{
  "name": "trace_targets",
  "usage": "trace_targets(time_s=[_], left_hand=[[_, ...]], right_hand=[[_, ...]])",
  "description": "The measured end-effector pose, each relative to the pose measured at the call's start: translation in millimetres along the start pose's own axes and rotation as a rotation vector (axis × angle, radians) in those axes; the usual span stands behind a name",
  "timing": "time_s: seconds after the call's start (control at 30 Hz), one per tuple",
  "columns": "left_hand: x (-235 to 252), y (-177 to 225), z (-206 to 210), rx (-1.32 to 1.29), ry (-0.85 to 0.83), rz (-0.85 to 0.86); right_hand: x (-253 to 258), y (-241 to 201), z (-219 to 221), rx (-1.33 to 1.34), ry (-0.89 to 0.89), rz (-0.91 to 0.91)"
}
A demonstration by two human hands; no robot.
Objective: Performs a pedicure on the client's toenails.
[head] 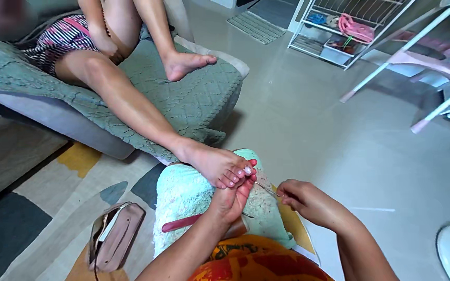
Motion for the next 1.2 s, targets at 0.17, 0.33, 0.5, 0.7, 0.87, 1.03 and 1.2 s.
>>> trace_targets(time_s=[0.17,0.33,0.5,0.7,0.87,1.03,1.2], left_hand=[[1,0,-2,0.024,0.009,0.002],[0,1,-1,0.052,0.042,0.035],[0,2,-3,0.076,0.052,0.066],[6,3,-4,0.081,-0.008,0.061],[8,1,-4,0.100,-0.001,0.092],[10,1,-5,0.099,-0.014,0.090],[12,0,-6,0.120,-0.017,0.103]], right_hand=[[-5,-14,-10,0.223,0.524,-0.087],[31,-41,23,0.554,0.698,-0.218],[47,-31,52,0.362,0.621,-0.120],[39,-52,14,0.806,0.800,-0.119],[43,-70,12,0.794,0.803,-0.143],[44,-73,10,0.712,0.789,-0.075],[44,-74,10,0.583,0.791,-0.043]])
Point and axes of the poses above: each hand's wrist, its own x-axis towards the middle knuckle, its own z-axis out of the palm, y = z × x, the point moved 2 cm from there along x, towards the middle knuckle, and after that the axes turned 8 degrees about y, right-handed, at the moved point
